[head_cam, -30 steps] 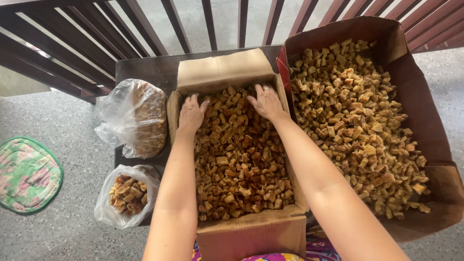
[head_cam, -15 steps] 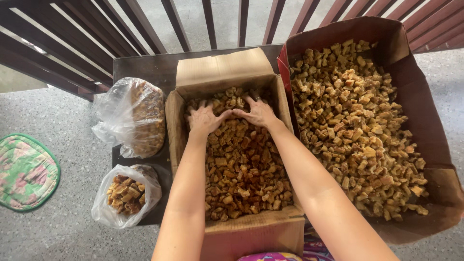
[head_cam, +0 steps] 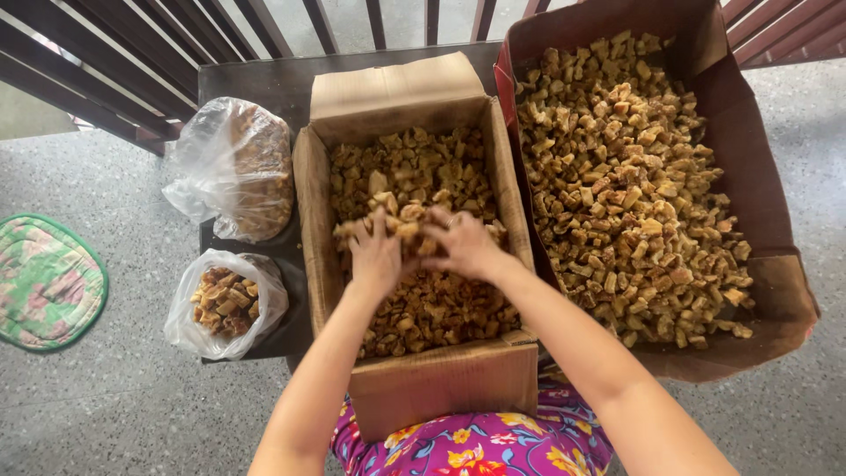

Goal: The person repeatedly scoops dried fruit pieces from a cardboard box with both hands, sifts them, and transfers portions into a second adjacent box. The process continues throughout the clip with no visible change in the overall volume of fruit in either box.

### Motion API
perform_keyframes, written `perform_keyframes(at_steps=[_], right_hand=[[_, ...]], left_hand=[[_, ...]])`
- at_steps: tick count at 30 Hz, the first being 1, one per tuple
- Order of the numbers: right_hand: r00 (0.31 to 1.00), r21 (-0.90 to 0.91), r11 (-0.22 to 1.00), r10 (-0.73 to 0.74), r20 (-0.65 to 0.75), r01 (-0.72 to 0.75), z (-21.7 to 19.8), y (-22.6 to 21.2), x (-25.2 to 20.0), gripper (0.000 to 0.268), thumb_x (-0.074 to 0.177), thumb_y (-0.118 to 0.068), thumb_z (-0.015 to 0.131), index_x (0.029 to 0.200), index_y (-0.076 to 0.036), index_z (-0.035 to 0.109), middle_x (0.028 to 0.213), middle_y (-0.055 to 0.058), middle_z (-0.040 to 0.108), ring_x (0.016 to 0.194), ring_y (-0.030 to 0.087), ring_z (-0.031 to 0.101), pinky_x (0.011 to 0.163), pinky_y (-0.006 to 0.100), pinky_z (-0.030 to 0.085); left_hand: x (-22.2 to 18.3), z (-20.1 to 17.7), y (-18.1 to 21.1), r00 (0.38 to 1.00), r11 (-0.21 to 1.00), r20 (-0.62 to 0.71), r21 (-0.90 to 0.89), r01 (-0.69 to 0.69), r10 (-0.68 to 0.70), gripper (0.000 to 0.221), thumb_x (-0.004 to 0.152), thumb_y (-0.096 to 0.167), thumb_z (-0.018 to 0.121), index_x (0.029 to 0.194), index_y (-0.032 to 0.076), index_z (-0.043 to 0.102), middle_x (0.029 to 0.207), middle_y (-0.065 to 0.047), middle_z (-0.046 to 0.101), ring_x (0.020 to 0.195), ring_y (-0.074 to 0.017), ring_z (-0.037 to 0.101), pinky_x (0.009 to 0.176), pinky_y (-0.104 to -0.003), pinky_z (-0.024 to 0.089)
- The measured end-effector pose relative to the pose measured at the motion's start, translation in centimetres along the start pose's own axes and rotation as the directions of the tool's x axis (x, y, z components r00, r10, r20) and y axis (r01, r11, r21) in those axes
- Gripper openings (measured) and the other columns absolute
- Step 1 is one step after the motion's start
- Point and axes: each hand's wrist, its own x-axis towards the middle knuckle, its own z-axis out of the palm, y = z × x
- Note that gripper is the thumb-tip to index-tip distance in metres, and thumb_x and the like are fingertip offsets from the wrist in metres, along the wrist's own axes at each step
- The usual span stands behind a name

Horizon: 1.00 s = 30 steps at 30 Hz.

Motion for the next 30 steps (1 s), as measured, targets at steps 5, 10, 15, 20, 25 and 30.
perform_keyframes(at_steps=[5,10,15,20,25,30], right_hand=[[0.952,0.250,0.943,-0.263,0.159,0.219,-1.9,-0.2,-3.6,0.061,0.094,-0.049,0.064,0.149,-0.025,0.052,0.171,0.009,0.015,0.152,0.034,0.027,0.122,0.047,0.030],[0.997,0.461,0.884,-0.062,-0.039,0.073,-6.5,3.5,-0.5,0.054,0.099,-0.039,0.060,0.148,-0.019,0.052,0.160,0.006,0.048,0.146,0.026,0.047,0.122,0.040,0.036],[0.969,0.479,0.878,0.102,-0.227,0.020,-6.4,8.1,7.9,0.062,0.098,-0.040,0.063,0.150,-0.012,0.045,0.156,0.017,0.045,0.143,0.034,0.045,0.118,0.045,0.039],[0.943,0.271,0.954,0.204,-0.263,-0.131,-1.8,10.1,15.2,0.070,0.103,-0.052,0.059,0.155,-0.011,0.036,0.154,0.032,0.040,0.140,0.047,0.042,0.113,0.052,0.041],[0.965,0.303,0.930,0.246,-0.091,-0.208,0.7,8.6,16.5,0.099,0.088,-0.085,0.034,0.166,-0.027,0.018,0.143,0.028,0.055,0.130,0.043,0.056,0.118,0.057,0.037],[0.963,0.365,0.899,0.269,-0.020,-0.244,0.3,7.1,12.9,0.120,0.069,-0.100,0.031,0.165,-0.029,0.024,0.145,0.025,0.055,0.139,0.044,0.045,0.117,0.060,0.038]], left_hand=[[-4.4,-1.9,0.6,0.901,0.989,0.430,-0.149,0.017,0.050,0.090,0.086,0.063,0.066,0.154,0.011,0.040,0.170,-0.014,0.011,0.141,-0.0473,0.039,0.115,-0.055,0.040],[0.3,-6.5,-5.6,0.991,0.797,0.129,-0.602,0.049,0.036,0.050,0.099,0.041,0.049,0.138,0.012,0.062,0.139,-0.012,0.066,0.126,-0.0279,0.065,0.111,-0.046,0.050],[10.7,-6.5,-8.3,0.972,0.857,-0.201,-0.515,0.001,-0.122,0.046,0.106,0.038,0.054,0.143,0.011,0.058,0.149,-0.017,0.054,0.137,-0.0376,0.053,0.115,-0.050,0.043],[16.5,-4.7,-7.5,0.960,0.887,-0.010,-0.385,0.256,-0.281,0.061,0.108,0.056,0.044,0.160,0.028,0.035,0.168,-0.011,0.015,0.147,-0.0476,0.031,0.117,-0.059,0.027],[15.9,-2.1,-5.7,0.946,0.790,0.201,-0.521,0.323,-0.254,0.083,0.090,0.072,0.032,0.162,0.036,0.013,0.173,-0.010,-0.016,0.130,-0.0452,0.055,0.118,-0.050,0.037],[13.7,-0.6,-4.9,0.977,0.919,0.084,-0.334,0.212,-0.195,0.087,0.088,0.082,0.038,0.160,0.033,0.037,0.174,-0.008,0.008,0.146,-0.0492,0.032,0.123,-0.061,0.024]])
